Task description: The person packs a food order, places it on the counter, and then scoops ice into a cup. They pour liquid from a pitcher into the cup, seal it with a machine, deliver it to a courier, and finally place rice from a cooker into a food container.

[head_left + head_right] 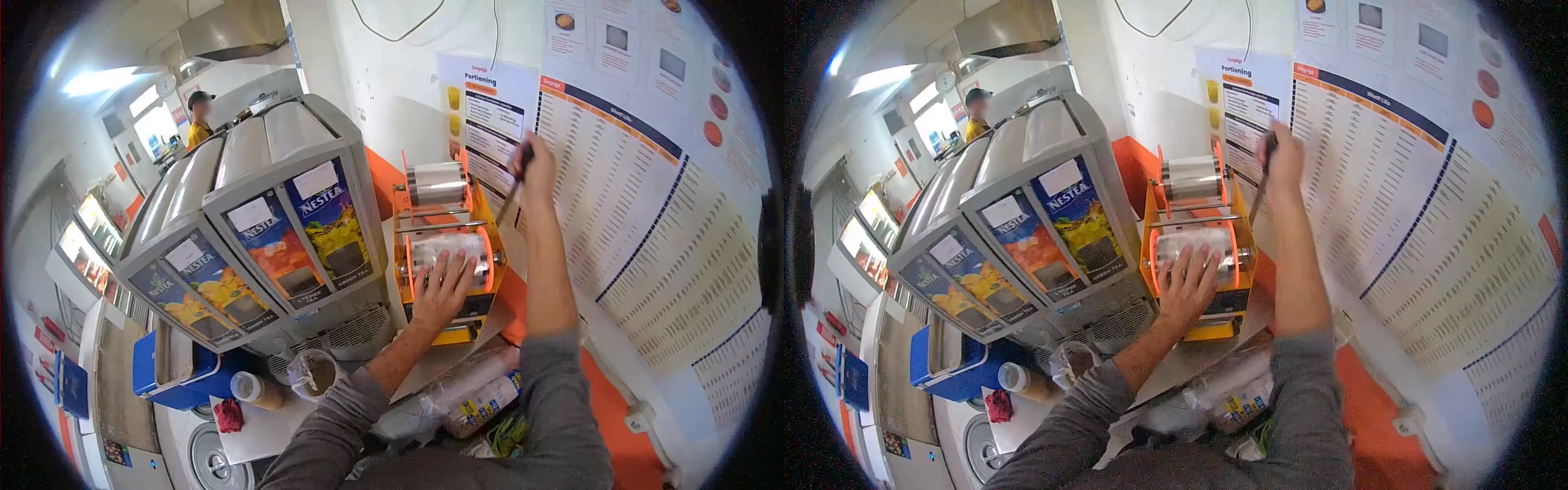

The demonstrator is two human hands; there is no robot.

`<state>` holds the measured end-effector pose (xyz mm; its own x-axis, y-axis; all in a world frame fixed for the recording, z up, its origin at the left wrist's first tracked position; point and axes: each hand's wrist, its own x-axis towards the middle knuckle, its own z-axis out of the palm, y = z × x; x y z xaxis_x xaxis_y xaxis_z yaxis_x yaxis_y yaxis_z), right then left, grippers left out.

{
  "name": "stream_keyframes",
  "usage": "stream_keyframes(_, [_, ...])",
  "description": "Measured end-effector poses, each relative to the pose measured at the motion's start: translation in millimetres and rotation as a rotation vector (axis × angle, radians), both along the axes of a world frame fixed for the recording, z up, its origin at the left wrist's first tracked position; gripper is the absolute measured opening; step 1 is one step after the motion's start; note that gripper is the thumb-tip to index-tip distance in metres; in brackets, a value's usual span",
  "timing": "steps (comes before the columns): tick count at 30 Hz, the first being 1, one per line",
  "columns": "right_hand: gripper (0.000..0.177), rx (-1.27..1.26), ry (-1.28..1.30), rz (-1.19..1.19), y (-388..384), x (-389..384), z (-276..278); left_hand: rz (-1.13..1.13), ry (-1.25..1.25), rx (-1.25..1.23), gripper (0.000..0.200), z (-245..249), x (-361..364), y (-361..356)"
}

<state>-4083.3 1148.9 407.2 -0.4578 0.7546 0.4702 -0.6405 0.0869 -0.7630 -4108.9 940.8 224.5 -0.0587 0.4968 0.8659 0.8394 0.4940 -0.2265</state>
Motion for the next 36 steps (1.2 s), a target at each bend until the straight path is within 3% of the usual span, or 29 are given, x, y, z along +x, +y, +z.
stream_keyframes(2, [0.036, -0.095, 0.196, -0.017, -35.5, 41.4, -34.4, 0.054, 0.102, 0.03, 0.04, -15.0, -5.8, 4.4])
stream_keyframes(3, [0.035, -0.008, 0.279, 0.022, -43.4, 62.4, -59.4, 0.067, 0.091, 0.022, 0.04, -15.5, -5.0, 6.3])
stream_keyframes(5, [0.038, -0.016, 0.388, -0.137, -77.1, 96.0, -105.4, 0.026, 0.116, 0.081, 0.038, -14.6, -2.7, 6.9])
stream_keyframes(6, [0.036, 0.215, 0.454, -0.107, -77.8, 113.1, -139.5, 0.027, 0.114, 0.073, 0.038, -16.9, -2.1, 7.0])
stream_keyframes(8, [0.039, 0.328, 0.435, -0.287, -99.4, 136.1, -185.5, 0.019, 0.103, 0.11, 0.039, -15.4, -5.1, 9.6])
stream_keyframes(11, [0.042, 0.367, 0.325, -0.347, -113.5, 161.2, -220.4, 0.0, 0.099, 0.157, 0.044, -17.8, -4.4, 13.6])
stream_keyframes(15, [0.04, 0.374, 0.121, -0.398, -121.8, 176.1, -214.1, 0.036, 0.014, 0.074, 0.048, -2.7, 8.3, 3.7])
stream_keyframes(17, [0.04, 0.45, 0.16, -0.435, -121.6, 169.3, -212.7, -0.089, -0.238, -0.025, 0.055, 6.0, 19.3, -8.0])
stream_keyframes(18, [0.039, 0.403, 0.177, -0.487, -124.4, 166.1, -210.9, -0.079, -0.247, 0.002, 0.055, 7.0, 26.5, -17.5])
stream_keyframes(21, [0.035, 0.289, 0.292, -0.553, -120.1, 153.2, -198.8, -0.394, -0.485, -0.08, 0.064, -7.4, 63.8, -53.8])
stream_keyframes(23, [0.032, 0.358, 0.376, -0.429, -100.3, 142.2, -183.8, -0.541, -0.616, -0.187, 0.065, -35.7, 79.9, -78.7])
stream_keyframes(25, [0.031, 0.24, 0.382, -0.396, -101.8, 121.4, -143.9, -0.674, -0.846, -0.244, 0.071, -80.7, 80.4, -86.3])
stream_keyframes(26, [0.032, 0.177, 0.338, -0.372, -91.2, 114.6, -129.0, -0.658, -0.84, -0.225, 0.071, -102.0, 80.8, -86.8])
stream_keyframes(28, [0.035, 0.082, 0.146, -0.412, -69.9, 83.3, -76.9, -0.676, -1.192, -0.274, 0.073, -140.2, 77.7, -83.3])
stream_keyframes(29, [0.038, 0.141, 0.005, -0.418, -42.5, 62.6, -53.3, -0.672, -1.206, -0.259, 0.073, -151.6, 72.7, -79.8])
stream_keyframes(31, [0.037, 0.192, -0.081, -0.191, -1.6, 13.2, -11.7, -0.849, -1.57, -0.254, 0.072, -181.9, 61.8, -66.7])
stream_keyframes(32, [0.032, 0.186, -0.124, -0.224, 15.8, -9.0, 0.2, -1.117, -1.462, 0.076, 0.065, -246.3, 54.0, -40.6])
stream_keyframes(33, [0.03, 0.183, -0.166, -0.258, 32.7, -32.5, 4.0, -1.12, -1.467, 0.099, 0.065, -286.5, 54.1, -23.9])
stream_keyframes(34, [0.03, 0.197, -0.178, -0.25, 48.2, -57.9, -2.1, -1.054, -1.675, 0.249, 0.069, -309.9, 36.4, 0.7])
stream_keyframes(36, [0.038, 0.393, -0.342, -0.638, 72.7, -88.4, -22.3, -0.893, -2.091, 0.552, 0.076, -365.5, 1.9, 17.4])
